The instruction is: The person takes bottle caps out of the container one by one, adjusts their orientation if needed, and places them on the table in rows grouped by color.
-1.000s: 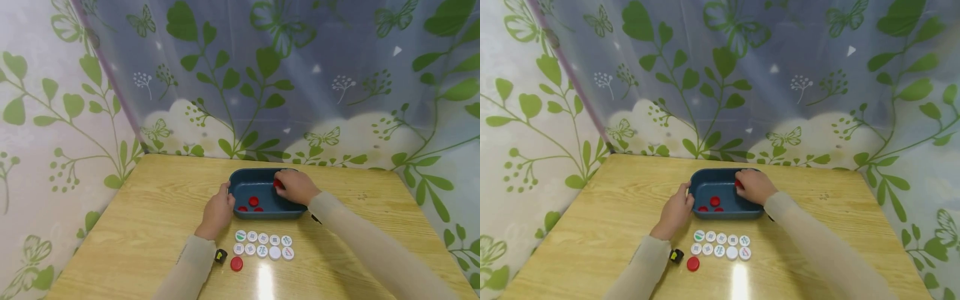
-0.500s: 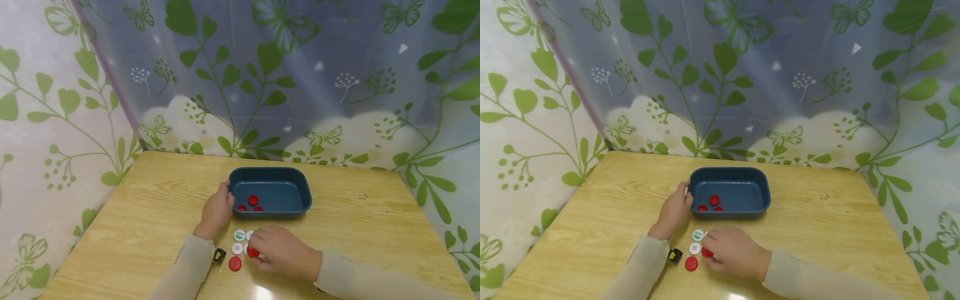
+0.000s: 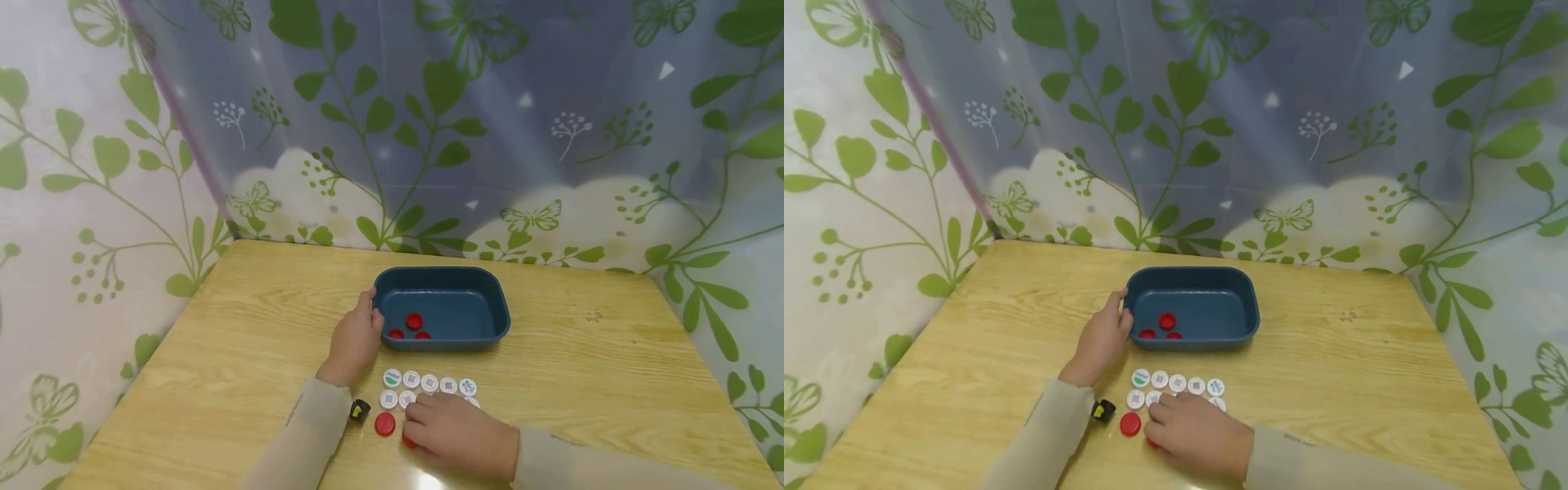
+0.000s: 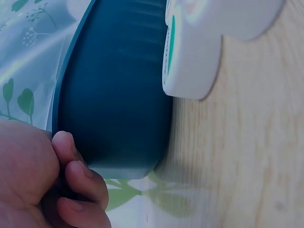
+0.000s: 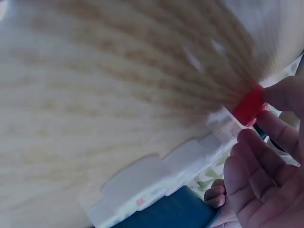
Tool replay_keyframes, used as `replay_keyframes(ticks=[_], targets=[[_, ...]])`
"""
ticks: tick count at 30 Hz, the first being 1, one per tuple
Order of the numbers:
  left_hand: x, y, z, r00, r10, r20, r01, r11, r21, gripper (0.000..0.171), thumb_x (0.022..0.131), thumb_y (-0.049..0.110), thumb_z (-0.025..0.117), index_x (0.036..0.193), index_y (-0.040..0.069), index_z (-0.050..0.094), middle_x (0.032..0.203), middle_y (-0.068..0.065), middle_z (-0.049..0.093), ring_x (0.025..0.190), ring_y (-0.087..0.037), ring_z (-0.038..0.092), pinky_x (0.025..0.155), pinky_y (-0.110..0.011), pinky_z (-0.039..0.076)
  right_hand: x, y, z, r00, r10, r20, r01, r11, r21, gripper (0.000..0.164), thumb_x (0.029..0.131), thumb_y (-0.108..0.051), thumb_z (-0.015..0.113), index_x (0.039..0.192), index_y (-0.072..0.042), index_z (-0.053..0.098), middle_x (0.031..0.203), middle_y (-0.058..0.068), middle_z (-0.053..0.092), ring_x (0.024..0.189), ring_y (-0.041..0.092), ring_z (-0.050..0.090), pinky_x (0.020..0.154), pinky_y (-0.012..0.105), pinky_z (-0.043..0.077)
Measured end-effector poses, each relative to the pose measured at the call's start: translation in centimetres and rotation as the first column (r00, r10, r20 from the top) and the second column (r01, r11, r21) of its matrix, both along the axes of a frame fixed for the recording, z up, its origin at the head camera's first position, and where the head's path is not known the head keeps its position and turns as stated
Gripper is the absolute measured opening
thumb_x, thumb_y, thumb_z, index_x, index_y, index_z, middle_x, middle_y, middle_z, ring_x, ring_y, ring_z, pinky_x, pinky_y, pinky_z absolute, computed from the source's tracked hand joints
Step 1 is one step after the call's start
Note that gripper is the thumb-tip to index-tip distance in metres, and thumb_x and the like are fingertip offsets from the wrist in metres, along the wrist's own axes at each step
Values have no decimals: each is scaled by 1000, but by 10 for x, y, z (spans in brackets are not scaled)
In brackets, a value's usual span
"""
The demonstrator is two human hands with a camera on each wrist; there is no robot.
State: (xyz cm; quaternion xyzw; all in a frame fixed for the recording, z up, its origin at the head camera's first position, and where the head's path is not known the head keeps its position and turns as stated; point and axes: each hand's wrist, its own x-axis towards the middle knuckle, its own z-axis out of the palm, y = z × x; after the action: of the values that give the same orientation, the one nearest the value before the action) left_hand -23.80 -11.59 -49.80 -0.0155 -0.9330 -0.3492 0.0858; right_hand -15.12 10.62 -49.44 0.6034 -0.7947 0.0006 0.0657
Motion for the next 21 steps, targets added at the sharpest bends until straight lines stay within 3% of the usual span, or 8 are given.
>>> replay_keyframes(ticks=[3, 7, 13, 21], targets=[[-1, 1, 2, 1000, 0, 3, 0, 1000, 7, 48, 107, 17, 49, 153, 5, 44, 56, 1, 44, 44, -13, 40, 45, -29, 31, -2, 0, 2, 999, -40, 29, 40, 999, 2, 15, 99, -36, 69, 109, -25, 70, 98, -9, 59, 88, 9, 51, 81, 25, 50], [-3, 1, 4, 1000, 2, 3, -2, 1000, 11, 47, 107, 17, 50, 152, 5, 44, 56, 1, 44, 45, -14, 41, 45, -29, 32, -4, 1, 5, 992, -91, 89, 90, 996, 13, 21, 96, -32, 69, 114, -21, 72, 103, -8, 65, 92, 9, 57, 86, 27, 53], [-4, 2, 5, 1000, 2, 10, -2, 1000, 12, 48, 107, 17, 50, 153, 5, 44, 56, 1, 44, 45, -14, 41, 46, -29, 32, -5, 1, 6, 989, -103, 109, 102, 995, 19, 22, 97, -28, 68, 116, -20, 73, 104, -8, 69, 95, 8, 62, 92, 30, 55], [1, 2, 5, 999, 5, 34, -6, 1000, 24, 48, 107, 16, 51, 153, 5, 44, 58, 1, 45, 48, -14, 42, 48, -29, 33, -4, 1, 6, 992, -72, 99, 75, 997, -19, 12, 96, -29, 68, 107, -24, 71, 93, -11, 63, 82, 6, 53, 76, 23, 50]])
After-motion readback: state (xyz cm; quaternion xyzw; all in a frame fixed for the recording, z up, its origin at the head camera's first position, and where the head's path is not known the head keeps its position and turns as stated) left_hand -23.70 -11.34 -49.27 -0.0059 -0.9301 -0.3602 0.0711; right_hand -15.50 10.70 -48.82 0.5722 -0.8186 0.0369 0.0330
